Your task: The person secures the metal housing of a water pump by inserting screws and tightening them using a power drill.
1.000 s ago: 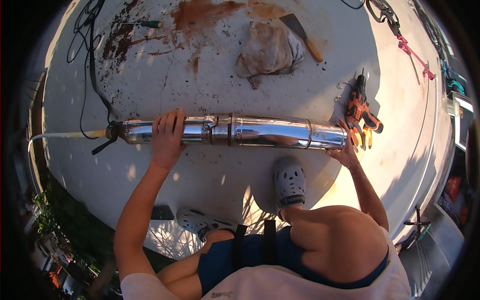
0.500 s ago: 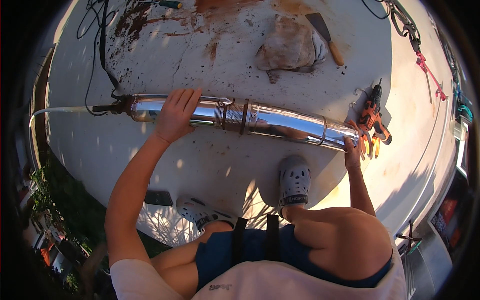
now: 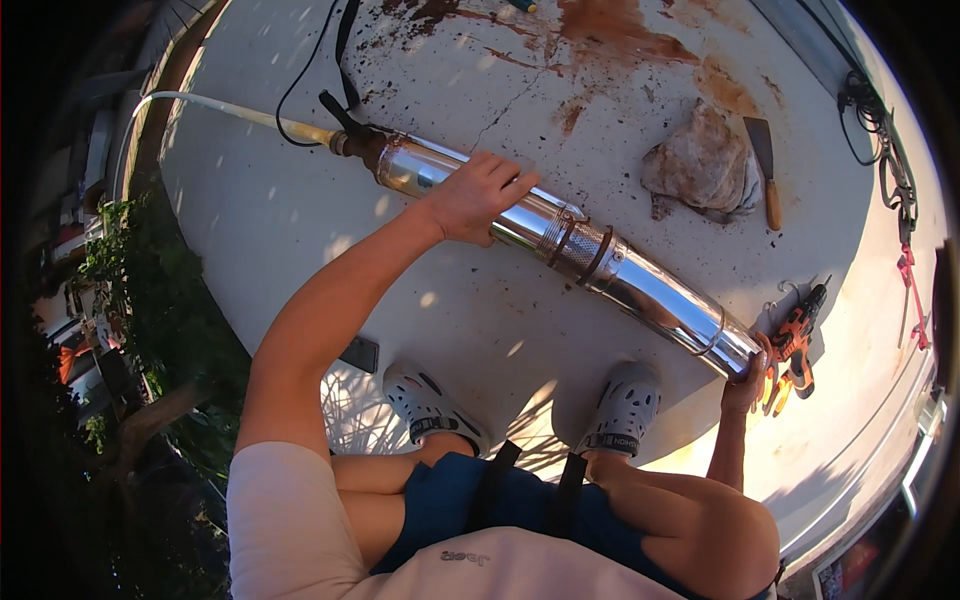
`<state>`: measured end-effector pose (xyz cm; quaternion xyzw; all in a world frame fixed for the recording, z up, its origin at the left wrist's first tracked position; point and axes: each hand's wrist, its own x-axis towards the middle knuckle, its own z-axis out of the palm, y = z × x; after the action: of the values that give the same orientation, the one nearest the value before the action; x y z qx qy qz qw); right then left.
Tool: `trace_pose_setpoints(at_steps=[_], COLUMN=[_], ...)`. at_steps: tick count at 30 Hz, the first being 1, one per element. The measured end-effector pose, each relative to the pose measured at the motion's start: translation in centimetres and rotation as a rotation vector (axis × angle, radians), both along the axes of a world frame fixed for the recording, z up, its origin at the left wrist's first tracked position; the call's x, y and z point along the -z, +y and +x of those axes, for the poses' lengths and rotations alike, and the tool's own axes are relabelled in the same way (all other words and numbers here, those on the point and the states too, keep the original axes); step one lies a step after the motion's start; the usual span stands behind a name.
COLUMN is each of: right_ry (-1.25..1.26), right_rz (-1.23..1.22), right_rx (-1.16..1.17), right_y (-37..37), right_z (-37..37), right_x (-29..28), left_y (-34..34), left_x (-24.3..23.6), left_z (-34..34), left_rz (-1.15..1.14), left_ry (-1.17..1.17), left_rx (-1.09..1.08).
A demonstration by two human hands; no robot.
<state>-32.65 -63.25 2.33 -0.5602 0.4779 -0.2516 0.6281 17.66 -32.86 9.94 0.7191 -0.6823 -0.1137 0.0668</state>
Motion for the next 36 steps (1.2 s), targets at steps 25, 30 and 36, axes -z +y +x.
trace_pose_setpoints(at_steps=[25,30,36], right_ry=[-0.053,0.116,0.269], right_rz=[0.426,0.56,0.452], right_rx=[0.317,0.319,0.329], right_y=[-1.9,-0.7,0.0], right_z=[1.4,3.0,4.2], right_x=[-5.6,-8.5,-14.7], left_y=[3.2,5.9,0.7], left_x=[-0.7,6.5,6.3], left_z=[-7.6,-12.9,-11.6], left_rz=[-0.336,-0.65,-1.068], left_ry=[0.101,1.36,2.045], left_rx=[-0.564,-1.533,-1.121])
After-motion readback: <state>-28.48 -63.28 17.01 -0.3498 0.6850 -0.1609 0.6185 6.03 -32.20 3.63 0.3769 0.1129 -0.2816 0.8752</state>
